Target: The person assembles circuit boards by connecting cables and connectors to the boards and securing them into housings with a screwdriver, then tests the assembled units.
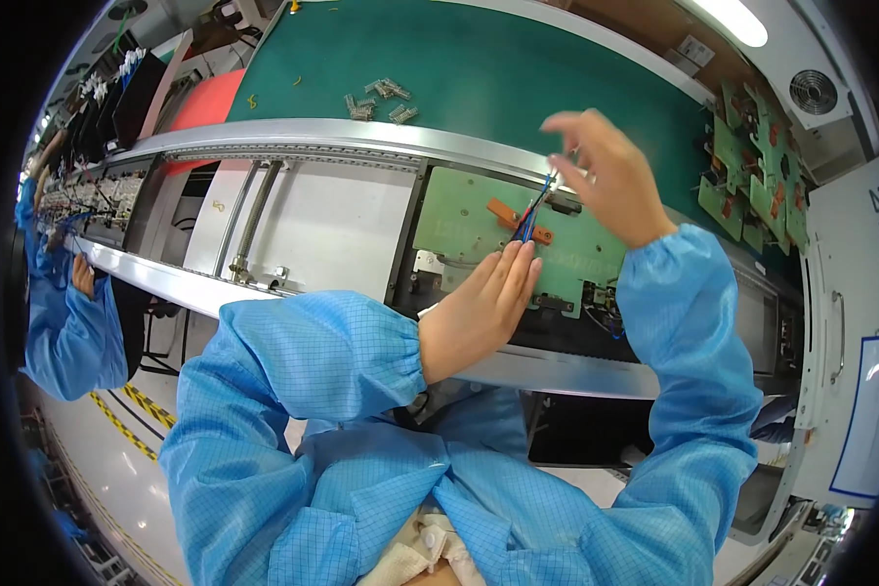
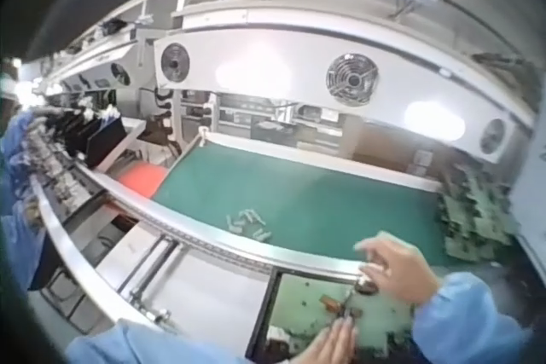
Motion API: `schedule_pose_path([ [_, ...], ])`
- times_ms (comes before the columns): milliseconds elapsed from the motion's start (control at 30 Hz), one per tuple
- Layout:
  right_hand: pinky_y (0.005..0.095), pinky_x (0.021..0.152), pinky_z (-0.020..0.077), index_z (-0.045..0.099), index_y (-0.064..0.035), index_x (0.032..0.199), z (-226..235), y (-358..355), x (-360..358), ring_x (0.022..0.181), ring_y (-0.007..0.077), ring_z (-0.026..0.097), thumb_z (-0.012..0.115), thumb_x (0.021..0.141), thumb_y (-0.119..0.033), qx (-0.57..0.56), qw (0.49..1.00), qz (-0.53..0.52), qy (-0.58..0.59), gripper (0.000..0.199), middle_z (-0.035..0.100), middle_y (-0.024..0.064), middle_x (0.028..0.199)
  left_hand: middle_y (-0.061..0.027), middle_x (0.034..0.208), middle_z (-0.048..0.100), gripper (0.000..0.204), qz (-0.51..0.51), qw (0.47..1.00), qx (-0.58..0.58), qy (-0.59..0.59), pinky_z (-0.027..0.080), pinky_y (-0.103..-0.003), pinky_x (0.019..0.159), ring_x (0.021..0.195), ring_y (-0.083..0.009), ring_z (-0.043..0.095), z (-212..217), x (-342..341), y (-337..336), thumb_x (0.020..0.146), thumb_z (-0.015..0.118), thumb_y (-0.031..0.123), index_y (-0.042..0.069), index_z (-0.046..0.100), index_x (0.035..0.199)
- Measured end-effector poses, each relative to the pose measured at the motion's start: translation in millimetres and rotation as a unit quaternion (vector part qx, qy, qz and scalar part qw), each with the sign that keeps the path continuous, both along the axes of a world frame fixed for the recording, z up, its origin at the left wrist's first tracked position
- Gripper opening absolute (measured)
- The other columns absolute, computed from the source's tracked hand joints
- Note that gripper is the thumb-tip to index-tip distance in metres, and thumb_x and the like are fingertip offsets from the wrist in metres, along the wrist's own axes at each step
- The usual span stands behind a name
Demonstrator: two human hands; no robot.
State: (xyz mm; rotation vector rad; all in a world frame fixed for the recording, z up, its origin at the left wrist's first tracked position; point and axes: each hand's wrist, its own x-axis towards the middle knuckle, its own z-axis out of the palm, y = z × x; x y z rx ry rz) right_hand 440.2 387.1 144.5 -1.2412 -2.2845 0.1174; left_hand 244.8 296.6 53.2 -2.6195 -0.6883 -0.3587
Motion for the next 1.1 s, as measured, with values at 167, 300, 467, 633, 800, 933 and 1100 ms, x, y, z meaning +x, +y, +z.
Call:
schedule_pose_path([
  [167, 0.0281, 0.064, 0.0463, 0.063, -0.001, 0.1, -26.9, -7.4, -15.4, 0.069, 0.0178, 0.058, 0.061, 0.083, -0.002, -0.098, 0.993, 0.061, 0.027, 0.017, 0.063, 0.0091, 0.081, -0.033, 0.131, 0.044, 0.052, -0.002, 1.0, -0.009, -0.01, 0.039, -0.043, 0.102, 0.123, -0.0407, 0.046, 1.5, 1.3, 0.6, 0.086, 0.046, 0.016, -0.016, 0.042, 0.128],
  [300, 0.0329, 0.069, 0.0475, 0.063, -0.0021, 0.102, -40.0, -1.6, -2.1, 0.072, 0.0262, 0.059, 0.059, 0.085, -0.002, -0.179, 0.981, 0.045, 0.066, 0.017, 0.063, 0.0121, 0.084, -0.0331, 0.131, 0.044, 0.051, -0.003, 1.0, 0.008, -0.026, 0.039, -0.043, 0.102, 0.122, -0.0406, 0.047, -2.6, 4.8, 0.4, 0.086, 0.045, 0.015, -0.015, 0.043, 0.127],
  [467, 0.0309, 0.074, 0.0468, 0.062, -0.0056, 0.114, -23.6, 4.1, -2.8, 0.081, 0.0222, 0.056, 0.061, 0.08, 0.003, -0.207, 0.962, 0.176, -0.036, 0.035, 0.059, 0.01, 0.092, -0.0329, 0.13, 0.045, 0.052, -0.004, 0.999, 0.008, -0.044, 0.039, -0.043, 0.102, 0.122, -0.0405, 0.047, -11.1, 1.2, 3.6, 0.086, 0.045, 0.016, -0.015, 0.043, 0.127],
  [633, 0.0337, 0.077, 0.0469, 0.059, -0.0108, 0.121, -15.2, 10.5, -5.5, 0.085, 0.0238, 0.055, 0.062, 0.079, 0.003, -0.236, 0.946, 0.202, -0.089, 0.045, 0.056, 0.0082, 0.095, -0.0326, 0.13, 0.045, 0.051, -0.007, 0.999, 0.004, -0.043, 0.038, -0.043, 0.103, 0.122, -0.0405, 0.047, -11.3, 2.0, 3.7, 0.087, 0.044, 0.016, -0.014, 0.043, 0.128],
  [800, 0.0349, 0.076, 0.0474, 0.058, -0.0124, 0.122, -5.8, 15.1, -11.5, 0.086, 0.0248, 0.056, 0.066, 0.078, -0.001, -0.203, 0.94, 0.216, -0.166, 0.047, 0.056, 0.0076, 0.096, -0.0329, 0.13, 0.044, 0.052, -0.009, 0.999, -0.004, -0.031, 0.038, -0.044, 0.103, 0.122, -0.0407, 0.046, -4.8, 3.6, 7.2, 0.086, 0.044, 0.015, -0.015, 0.042, 0.129],
  [933, 0.0356, 0.075, 0.0474, 0.057, -0.0061, 0.108, -0.2, 18.6, -7.7, 0.087, 0.0254, 0.057, 0.068, 0.08, -0.014, -0.237, 0.943, 0.185, -0.143, 0.031, 0.056, 0.0088, 0.097, -0.0331, 0.13, 0.044, 0.053, -0.023, 1.0, 0.01, -0.014, 0.038, -0.044, 0.103, 0.121, -0.0406, 0.047, 2.1, 9.8, 13.0, 0.086, 0.044, 0.014, -0.015, 0.041, 0.13],
  [1100, 0.0346, 0.075, 0.0482, 0.054, -0.0014, 0.097, 2.1, 16.7, 8.3, 0.087, 0.025, 0.058, 0.072, 0.078, -0.017, -0.244, 0.952, 0.148, -0.108, 0.03, 0.054, 0.0093, 0.1, -0.0331, 0.13, 0.044, 0.053, -0.012, 1.0, 0.005, -0.023, 0.038, -0.043, 0.102, 0.12, -0.0398, 0.048, 8.6, 22.2, 15.1, 0.085, 0.045, 0.014, -0.014, 0.041, 0.13],
])
